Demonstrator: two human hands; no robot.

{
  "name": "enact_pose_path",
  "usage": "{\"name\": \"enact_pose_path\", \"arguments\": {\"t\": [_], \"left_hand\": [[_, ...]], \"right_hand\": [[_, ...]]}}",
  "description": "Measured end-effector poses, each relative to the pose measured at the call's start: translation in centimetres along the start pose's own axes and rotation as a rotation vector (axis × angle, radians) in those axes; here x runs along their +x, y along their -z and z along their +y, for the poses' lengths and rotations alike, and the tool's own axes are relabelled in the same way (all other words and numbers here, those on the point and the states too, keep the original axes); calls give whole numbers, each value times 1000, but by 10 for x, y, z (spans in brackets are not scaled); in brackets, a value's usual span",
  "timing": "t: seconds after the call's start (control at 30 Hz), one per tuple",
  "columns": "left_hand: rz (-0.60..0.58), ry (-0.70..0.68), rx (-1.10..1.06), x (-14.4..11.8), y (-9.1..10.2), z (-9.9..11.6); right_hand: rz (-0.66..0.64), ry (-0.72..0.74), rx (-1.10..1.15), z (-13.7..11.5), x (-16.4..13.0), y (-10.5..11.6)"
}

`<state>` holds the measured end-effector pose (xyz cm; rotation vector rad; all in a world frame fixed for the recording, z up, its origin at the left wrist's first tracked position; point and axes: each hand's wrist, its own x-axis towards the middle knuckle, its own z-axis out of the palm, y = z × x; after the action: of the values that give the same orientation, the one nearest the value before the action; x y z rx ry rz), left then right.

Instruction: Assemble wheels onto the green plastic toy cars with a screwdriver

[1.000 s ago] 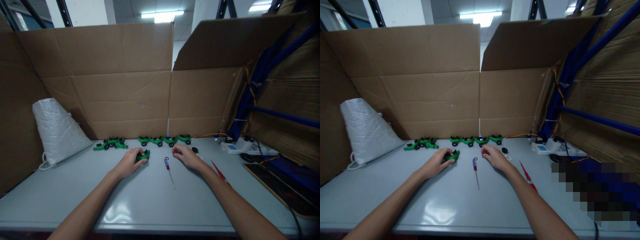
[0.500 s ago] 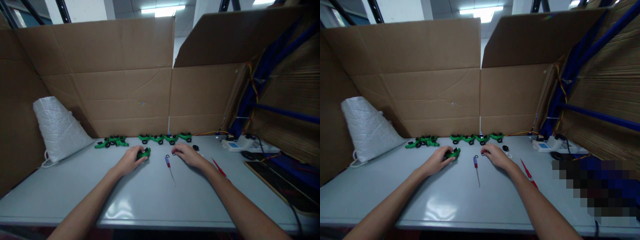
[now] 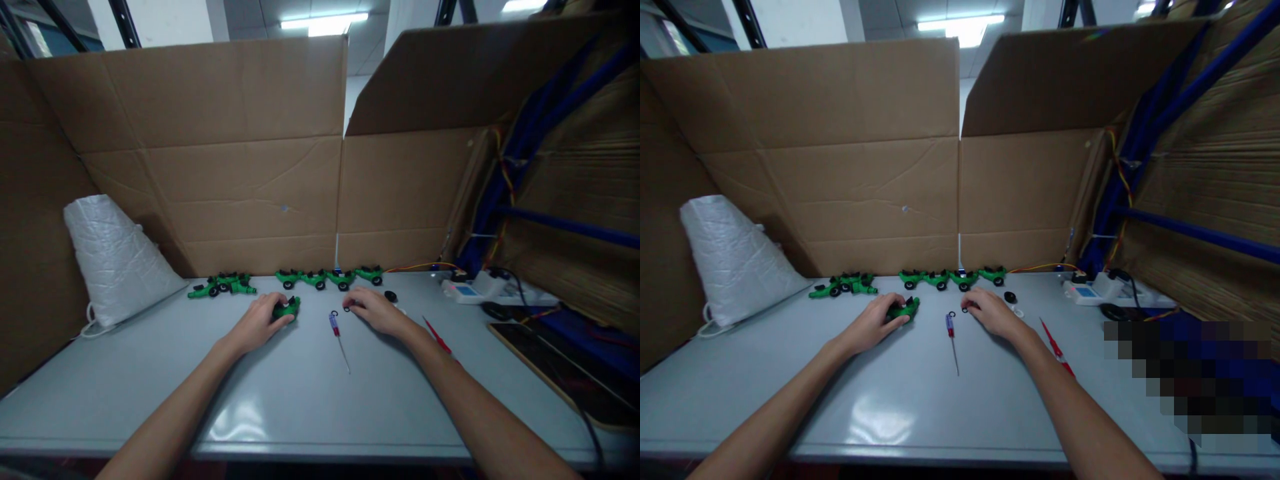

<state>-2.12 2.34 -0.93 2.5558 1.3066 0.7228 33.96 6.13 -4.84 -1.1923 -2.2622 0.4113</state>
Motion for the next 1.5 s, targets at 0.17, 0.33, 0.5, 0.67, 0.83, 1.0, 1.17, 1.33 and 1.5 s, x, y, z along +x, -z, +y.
{"name": "enact_pose_path", "arguments": {"t": [0.17, 0.33, 0.5, 0.67, 0.83, 1.0, 1.17, 1.33, 1.5], "left_hand": [[2, 3, -1, 1, 1, 1], [-14, 10, 10, 1, 3, 4], [-14, 4, 25, 1, 2, 3], [-7, 2, 24, 1, 1, 1], [5, -6, 7, 0, 2, 2], [6, 0, 15, 0, 2, 2], [2, -3, 5, -1, 0, -1], [3, -1, 4, -1, 1, 1], [4, -2, 9, -1, 1, 1]], "right_hand": [[0, 7, 8, -4, -1, 2], [2, 3, 4, -4, -1, 2], [2, 2, -16, -4, -1, 1], [1, -25, 2, -5, -1, 0], [7, -19, 10, -5, -1, -1], [21, -19, 26, -10, -1, 0], [26, -14, 4, -14, -2, 1], [18, 5, -10, -12, -2, 1], [34, 11, 36, -6, -3, 0]]}}
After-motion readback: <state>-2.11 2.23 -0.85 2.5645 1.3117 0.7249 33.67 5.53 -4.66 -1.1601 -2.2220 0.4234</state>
